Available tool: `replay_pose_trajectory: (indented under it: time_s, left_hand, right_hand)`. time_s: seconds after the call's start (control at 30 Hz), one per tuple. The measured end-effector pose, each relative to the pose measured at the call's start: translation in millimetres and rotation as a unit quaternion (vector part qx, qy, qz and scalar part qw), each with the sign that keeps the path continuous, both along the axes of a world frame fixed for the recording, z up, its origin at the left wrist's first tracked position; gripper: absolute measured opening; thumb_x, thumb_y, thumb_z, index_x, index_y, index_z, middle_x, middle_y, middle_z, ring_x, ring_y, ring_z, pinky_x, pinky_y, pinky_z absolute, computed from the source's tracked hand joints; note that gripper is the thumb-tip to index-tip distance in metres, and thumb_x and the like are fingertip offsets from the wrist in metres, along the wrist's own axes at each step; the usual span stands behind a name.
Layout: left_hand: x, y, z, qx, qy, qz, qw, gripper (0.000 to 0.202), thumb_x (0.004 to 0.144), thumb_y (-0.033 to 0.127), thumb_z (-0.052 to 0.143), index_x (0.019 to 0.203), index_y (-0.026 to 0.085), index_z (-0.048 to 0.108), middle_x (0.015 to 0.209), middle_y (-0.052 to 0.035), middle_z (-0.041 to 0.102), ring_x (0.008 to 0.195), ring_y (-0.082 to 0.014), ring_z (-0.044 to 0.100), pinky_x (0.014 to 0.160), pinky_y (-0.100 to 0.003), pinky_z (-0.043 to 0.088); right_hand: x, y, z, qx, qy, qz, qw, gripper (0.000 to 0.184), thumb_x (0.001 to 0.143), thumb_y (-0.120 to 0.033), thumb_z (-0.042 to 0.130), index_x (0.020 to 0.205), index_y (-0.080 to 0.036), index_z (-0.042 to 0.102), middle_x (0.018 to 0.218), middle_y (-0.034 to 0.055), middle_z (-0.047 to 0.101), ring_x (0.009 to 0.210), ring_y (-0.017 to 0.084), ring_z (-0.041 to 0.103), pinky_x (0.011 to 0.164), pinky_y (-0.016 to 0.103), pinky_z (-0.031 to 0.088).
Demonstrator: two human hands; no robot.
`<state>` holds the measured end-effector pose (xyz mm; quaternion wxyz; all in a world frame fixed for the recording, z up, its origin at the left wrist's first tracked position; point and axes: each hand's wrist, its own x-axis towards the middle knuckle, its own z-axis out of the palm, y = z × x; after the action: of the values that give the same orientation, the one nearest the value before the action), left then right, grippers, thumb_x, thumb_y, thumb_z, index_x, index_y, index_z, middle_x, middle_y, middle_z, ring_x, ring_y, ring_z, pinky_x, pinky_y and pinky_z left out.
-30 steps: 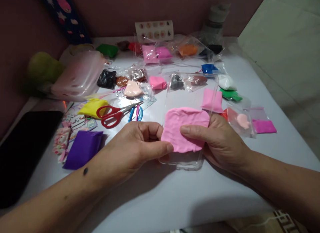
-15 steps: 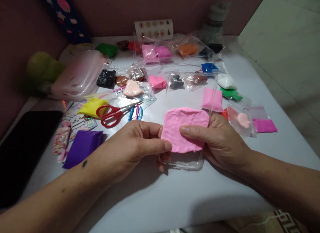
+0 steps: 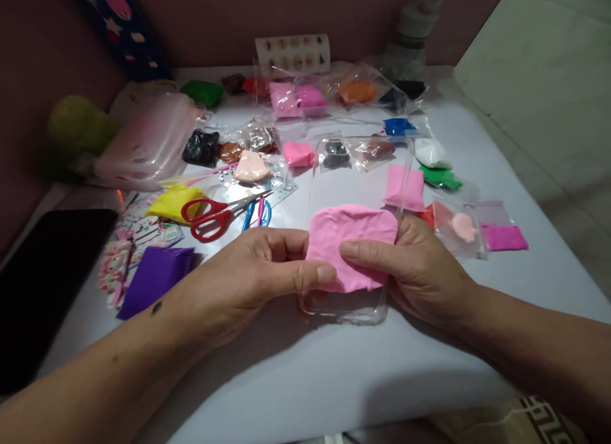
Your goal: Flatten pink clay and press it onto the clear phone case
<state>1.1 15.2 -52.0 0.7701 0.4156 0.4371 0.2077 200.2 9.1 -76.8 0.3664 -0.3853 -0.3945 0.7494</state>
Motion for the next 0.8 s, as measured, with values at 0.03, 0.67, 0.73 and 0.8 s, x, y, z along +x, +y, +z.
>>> replay_pose_trajectory:
  time_s: [0.03, 0.67, 0.73, 0.8]
  left_hand:
    - [1.0, -0.8, 0.2, 0.008, 0.016, 0.007, 1.000, 0.011, 0.077, 0.028, 0.073, 0.074, 0.018, 0.072, 0.069, -0.0021, 0.069, 0.063, -0.0138, 0.062, 0.061, -0.023, 0.049]
    - [-1.5, 2.2, 2.9, 0.026, 0.000, 0.036, 0.999, 0.013, 0.074, 0.028, 0.072, 0.068, 0.016, 0.072, 0.063, -0.0028, 0.067, 0.058, -0.0122, 0.058, 0.055, -0.020, 0.050]
    - [-1.9, 2.9, 3.2, -0.003, -0.039, 0.058, 0.998, 0.014, 0.074, 0.028, 0.071, 0.071, 0.014, 0.073, 0.063, -0.0048, 0.067, 0.056, -0.0140, 0.058, 0.052, -0.023, 0.052]
    - [-1.6, 3.0, 2.1, -0.033, -0.068, 0.067, 0.995, 0.013, 0.075, 0.025, 0.071, 0.070, 0.013, 0.072, 0.062, -0.0053, 0.067, 0.054, -0.0143, 0.059, 0.051, -0.024, 0.054]
  right_hand:
    - [-0.2, -0.3, 0.2, -0.003, 0.004, 0.006, 1.000, 0.014, 0.085, -0.030, 0.074, 0.083, -0.016, 0.071, 0.078, 0.0046, 0.068, 0.067, 0.016, 0.063, 0.063, 0.030, 0.053]
    - [-1.9, 2.5, 3.0, 0.006, 0.067, -0.005, 0.998, 0.007, 0.087, -0.021, 0.069, 0.090, -0.018, 0.075, 0.078, 0.0039, 0.071, 0.070, 0.018, 0.067, 0.069, 0.032, 0.056]
    - [-2.4, 2.9, 3.0, 0.007, 0.087, -0.009, 0.996, 0.012, 0.087, -0.017, 0.067, 0.095, -0.019, 0.076, 0.079, 0.0038, 0.072, 0.071, 0.018, 0.068, 0.070, 0.032, 0.057]
    - [-2.8, 3.1, 2.3, 0.004, 0.090, -0.013, 0.996, 0.013, 0.087, -0.016, 0.067, 0.097, -0.019, 0.075, 0.081, 0.0037, 0.073, 0.070, 0.018, 0.068, 0.069, 0.032, 0.058]
